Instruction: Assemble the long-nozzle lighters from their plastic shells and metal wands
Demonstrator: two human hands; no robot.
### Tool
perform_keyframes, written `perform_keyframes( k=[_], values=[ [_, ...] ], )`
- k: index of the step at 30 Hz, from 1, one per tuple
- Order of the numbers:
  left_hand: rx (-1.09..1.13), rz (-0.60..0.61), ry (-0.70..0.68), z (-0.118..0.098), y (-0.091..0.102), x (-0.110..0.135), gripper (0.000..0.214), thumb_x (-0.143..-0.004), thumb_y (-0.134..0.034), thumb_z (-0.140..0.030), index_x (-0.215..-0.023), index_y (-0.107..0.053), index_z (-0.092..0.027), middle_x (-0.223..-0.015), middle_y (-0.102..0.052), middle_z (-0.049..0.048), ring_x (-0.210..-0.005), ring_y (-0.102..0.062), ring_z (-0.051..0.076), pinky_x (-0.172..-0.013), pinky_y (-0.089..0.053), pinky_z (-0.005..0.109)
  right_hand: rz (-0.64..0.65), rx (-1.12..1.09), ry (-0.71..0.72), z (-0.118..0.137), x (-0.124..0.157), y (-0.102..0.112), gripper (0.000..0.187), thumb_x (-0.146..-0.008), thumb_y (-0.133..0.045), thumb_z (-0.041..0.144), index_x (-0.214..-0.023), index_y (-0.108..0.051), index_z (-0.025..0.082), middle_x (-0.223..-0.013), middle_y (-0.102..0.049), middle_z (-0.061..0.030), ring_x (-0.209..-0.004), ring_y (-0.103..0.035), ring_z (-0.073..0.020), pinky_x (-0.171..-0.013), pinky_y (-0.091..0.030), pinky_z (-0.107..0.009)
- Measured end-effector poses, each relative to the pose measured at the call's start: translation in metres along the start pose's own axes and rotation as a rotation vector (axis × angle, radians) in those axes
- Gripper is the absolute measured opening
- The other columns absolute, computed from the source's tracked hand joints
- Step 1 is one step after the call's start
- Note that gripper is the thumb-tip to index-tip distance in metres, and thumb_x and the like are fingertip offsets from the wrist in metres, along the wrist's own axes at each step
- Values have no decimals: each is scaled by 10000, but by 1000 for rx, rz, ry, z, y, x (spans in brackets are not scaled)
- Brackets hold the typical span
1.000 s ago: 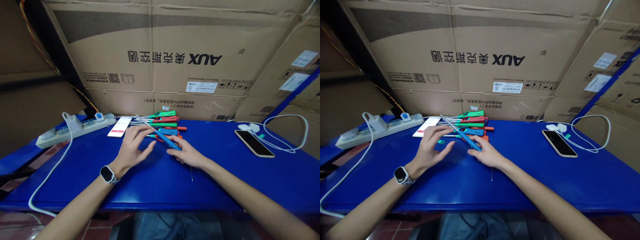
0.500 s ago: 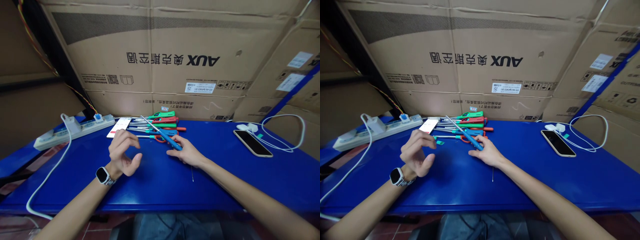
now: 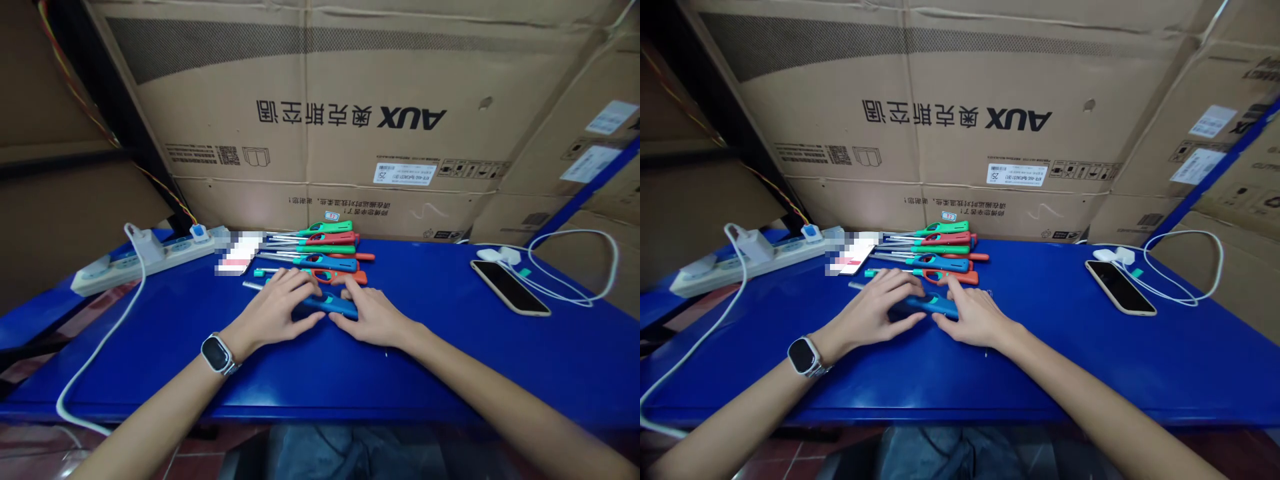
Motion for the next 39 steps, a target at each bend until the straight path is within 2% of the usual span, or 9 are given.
perform_keyframes(
  k=[3,9,15,24,27,29,32,35,39],
  values=[
    [98,91,28,3,-12,1,187,-920,-592,-354,-1042,-611,-214,-1080,-636,53,-1005,-594,225,-886,-445,368,-3,78,32,4,0,0,345,-872,-606,404,-1164,-516,246,-958,-701,-20,-835,-672,-226,-656,-375,-284],
    [305,103,159,22,-19,4,313,-901,-639,-390,-1170,-618,-233,-1116,-633,52,-1008,-618,216,-867,-495,326,-55,62,127,7,-3,0,312,-868,-627,368,-1154,-559,259,-1165,-678,-26,-994,-661,-217,-772,-441,-310],
    [313,164,229,35,-21,7,320,-873,-670,-402,-1136,-677,-218,-1103,-637,73,-951,-634,224,-834,-504,338,-44,38,241,10,-10,-6,291,-898,-613,332,-1168,-578,229,-1206,-643,-84,-1123,-575,-245,-939,-404,-407],
    [261,175,320,50,-19,13,343,-808,-716,-423,-1085,-674,-224,-1055,-660,63,-932,-622,235,-794,-500,340,-65,17,226,9,-16,-1,283,-904,-610,348,-1159,-594,227,-1165,-634,-81,-1105,-554,-244,-939,-392,-424],
    [241,129,315,53,-11,14,410,-784,-725,-469,-1105,-663,-222,-1043,-663,65,-924,-621,236,-820,-500,359,-110,15,216,5,-26,6,197,-935,-553,282,-1113,-611,221,-1126,-651,-69,-1077,-562,-228,-952,-379,-433],
    [244,67,322,57,-1,13,348,-832,-662,-456,-1073,-666,-205,-1015,-675,67,-900,-628,228,-790,-501,344,-128,9,225,3,-35,10,174,-945,-514,228,-1085,-618,219,-1128,-657,-65,-1076,-563,-222,-945,-380,-427],
    [236,-25,388,71,15,16,252,-913,-513,-366,-992,-668,-183,-933,-700,58,-820,-641,206,-670,-476,294,-127,21,250,4,-50,11,175,-939,-494,184,-1038,-636,207,-1078,-663,-65,-1027,-565,-214,-888,-399,-387],
    [159,-72,465,92,25,24,257,-922,-467,-345,-924,-666,-182,-867,-704,41,-745,-628,189,-631,-445,284,-107,54,264,10,-66,7,129,-909,-540,179,-960,-658,190,-962,-658,-56,-957,-558,-207,-839,-394,-354],
    [136,6,524,117,19,37,225,-875,-527,-350,-925,-675,-188,-853,-698,41,-742,-621,193,-692,-471,309,-60,91,293,25,-89,-7,102,-895,-575,203,-893,-675,185,-921,-658,-44,-957,-545,-211,-820,-360,-342]
  ],
)
Point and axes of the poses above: each hand's wrist, its own x-axis away from the middle knuckle, its own y-axis out of the back of the hand, z = x × y, the point moved 7 cm from there along -x, towards the middle knuckle
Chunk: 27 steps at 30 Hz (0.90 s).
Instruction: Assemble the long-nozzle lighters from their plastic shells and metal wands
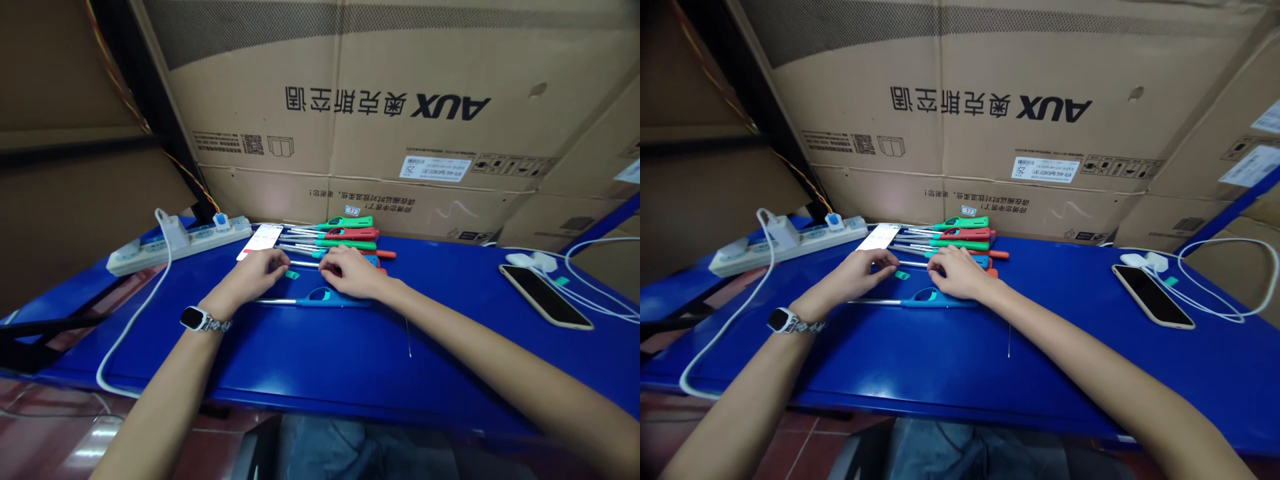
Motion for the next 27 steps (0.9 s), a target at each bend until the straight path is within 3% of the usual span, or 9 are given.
perform_keyframes(
  k=[5,11,16,20,27],
  values=[
    [-45,42,-19,7,-8,0,223,-814,-578,-288,-956,-717,-186,-949,-689,75,-827,-617,221,-773,-479,342,52,34,5,15,-27,-16,127,-889,-595,245,-892,-702,177,-928,-659,-65,-945,-539,-223,-816,-338,-353],
    [-39,85,-77,-3,-20,-1,193,-814,-605,-317,-914,-714,-193,-852,-662,57,-729,-592,203,-683,-454,312,71,46,19,24,-38,-23,134,-888,-570,242,-865,-687,181,-916,-661,-67,-975,-532,-247,-848,-333,-383],
    [5,84,-67,-4,-20,0,189,-862,-567,-327,-912,-685,-188,-777,-660,40,-665,-576,184,-605,-429,280,17,1,-6,22,-15,-8,187,-892,-605,372,-943,-630,193,-969,-660,-55,-970,-538,-238,-846,-348,-378],
    [50,52,-25,-7,-14,1,239,-879,-562,-357,-989,-673,-176,-872,-696,67,-731,-613,211,-681,-469,319,98,40,9,26,15,-3,356,-809,-697,490,-1000,-625,199,-999,-666,-62,-990,-533,-269,-899,-341,-436],
    [147,-83,-90,-29,1,1,327,-915,-535,-408,-1108,-672,-183,-1045,-705,91,-876,-631,233,-765,-478,339,180,-1,-3,21,39,-4,335,-864,-671,336,-1165,-621,199,-1094,-637,-86,-1076,-575,-268,-947,-388,-457]
  ],
)
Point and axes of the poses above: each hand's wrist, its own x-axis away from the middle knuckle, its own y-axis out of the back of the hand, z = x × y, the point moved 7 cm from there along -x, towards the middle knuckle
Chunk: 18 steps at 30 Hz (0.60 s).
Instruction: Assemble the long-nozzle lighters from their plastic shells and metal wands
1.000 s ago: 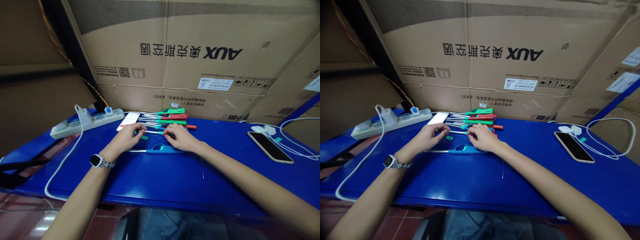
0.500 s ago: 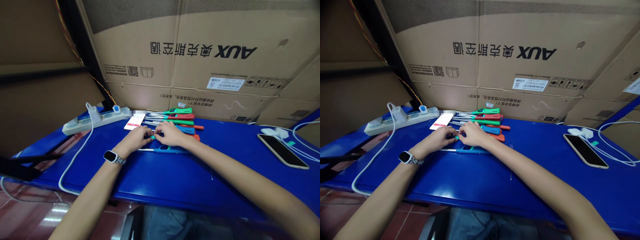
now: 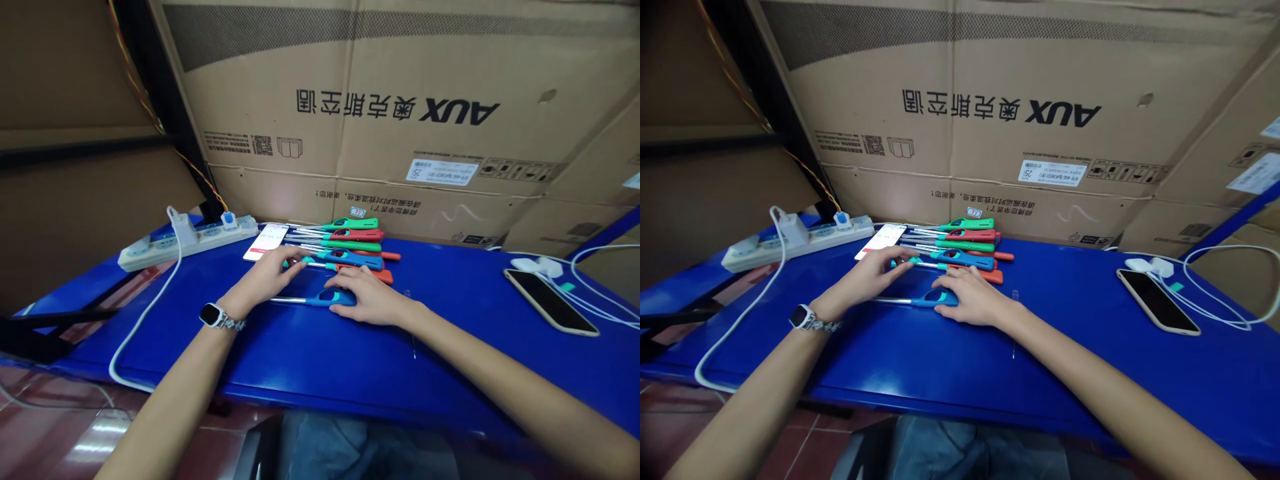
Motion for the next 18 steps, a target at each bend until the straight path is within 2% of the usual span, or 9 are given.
perform_keyframes(
  k=[4,7,12,14,18],
  values=[
    [8,-157,4,-10,15,0,349,-938,-511,-431,-1133,-666,-186,-981,-683,70,-836,-602,208,-730,-465,310,-59,-94,-20,-11,15,11,376,-880,-641,307,-1242,-598,213,-1155,-593,-93,-1041,-604,-233,-908,-479,-392],
    [48,-253,12,-12,24,0,340,-967,-462,-410,-1128,-659,-184,-1014,-659,74,-880,-592,208,-740,-454,306,-157,-128,-55,-22,31,24,380,-897,-611,333,-1264,-592,235,-1184,-579,-89,-1008,-623,-217,-925,-495,-404],
    [307,-427,72,0,31,1,325,-963,-466,-429,-1157,-585,-197,-947,-616,48,-824,-573,175,-685,-451,267,-301,-177,-123,-36,53,38,337,-916,-570,354,-1230,-610,237,-1166,-632,-91,-1083,-605,-253,-941,-493,-436],
    [392,-489,84,5,31,1,309,-941,-502,-455,-1103,-582,-205,-888,-586,31,-786,-554,163,-653,-446,250,-350,-207,-160,-40,58,40,328,-921,-556,360,-1217,-607,226,-1177,-645,-96,-1113,-594,-266,-937,-494,-437],
    [572,-476,135,14,20,-2,295,-903,-544,-477,-1008,-606,-209,-846,-556,23,-739,-528,157,-616,-451,245,-371,-296,-218,-45,60,36,332,-933,-530,378,-1219,-590,219,-1170,-645,-89,-1013,-620,-236,-889,-510,-407]
  ],
)
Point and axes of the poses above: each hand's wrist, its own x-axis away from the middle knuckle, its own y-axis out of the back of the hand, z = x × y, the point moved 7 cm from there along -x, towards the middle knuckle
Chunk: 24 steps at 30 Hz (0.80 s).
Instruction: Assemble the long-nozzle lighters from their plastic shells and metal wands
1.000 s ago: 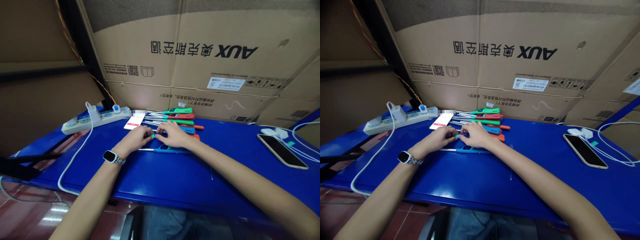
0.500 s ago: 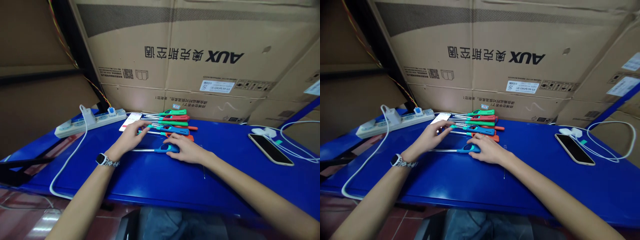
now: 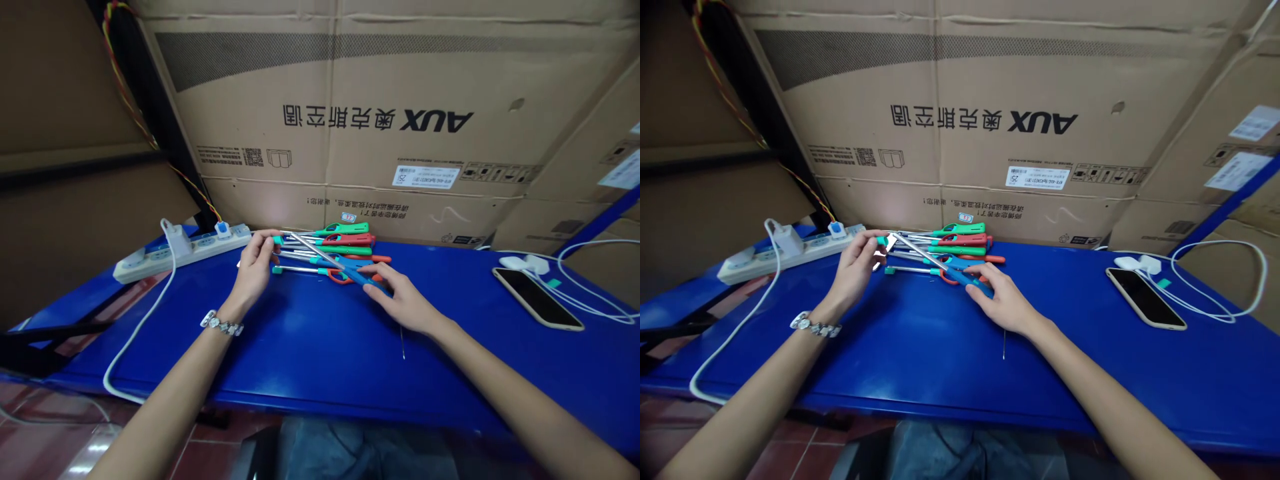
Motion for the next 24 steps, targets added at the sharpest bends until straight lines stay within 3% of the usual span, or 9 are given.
perform_keyframes(
  k=[5,11,14,16,18,21,24],
  values=[
    [161,68,65,7,-11,3,246,-900,-558,-440,-970,-643,-220,-851,-537,28,-778,-527,168,-619,-460,250,60,-10,30,4,1,-6,313,-943,-528,358,-1222,-593,232,-1194,-630,-83,-1052,-610,-231,-942,-484,-414],
    [50,137,1,-2,-17,6,309,-903,-582,-486,-974,-696,-208,-735,-525,1,-651,-482,141,-628,-418,269,95,-3,29,8,3,-10,312,-950,-519,346,-1238,-583,246,-1269,-624,-81,-1191,-569,-263,-1035,-431,-480],
    [153,104,41,-2,-20,4,303,-876,-637,-479,-994,-703,-207,-722,-535,-6,-656,-488,129,-635,-423,255,101,-22,9,11,4,-12,310,-960,-503,372,-1233,-574,244,-1259,-616,-92,-1169,-569,-268,-1026,-432,-490],
    [330,80,130,1,-26,0,296,-845,-676,-468,-982,-698,-206,-762,-561,-1,-686,-507,122,-661,-445,247,124,-84,-51,12,6,-16,320,-973,-474,416,-1227,-558,240,-1143,-634,-88,-1015,-616,-235,-914,-502,-435],
    [475,89,234,4,-37,-5,301,-822,-702,-468,-944,-692,-193,-783,-580,8,-713,-530,120,-691,-468,246,193,-239,-167,11,9,-26,358,-987,-421,478,-1250,-512,251,-977,-616,-50,-756,-609,-162,-693,-542,-328],
    [565,122,339,2,-58,-13,319,-817,-714,-482,-920,-688,-182,-759,-573,9,-713,-541,117,-693,-485,239,282,-558,-342,12,15,-44,400,-980,-382,556,-1268,-444,286,-882,-520,11,-471,-442,-62,-393,-408,-199],
    [582,156,384,-2,-80,-16,336,-857,-667,-513,-950,-689,-190,-763,-573,9,-708,-545,118,-696,-497,247,304,-798,-389,19,16,-53,396,-961,-408,581,-1242,-450,306,-894,-486,28,-398,-374,-22,-309,-342,-164]
  ],
)
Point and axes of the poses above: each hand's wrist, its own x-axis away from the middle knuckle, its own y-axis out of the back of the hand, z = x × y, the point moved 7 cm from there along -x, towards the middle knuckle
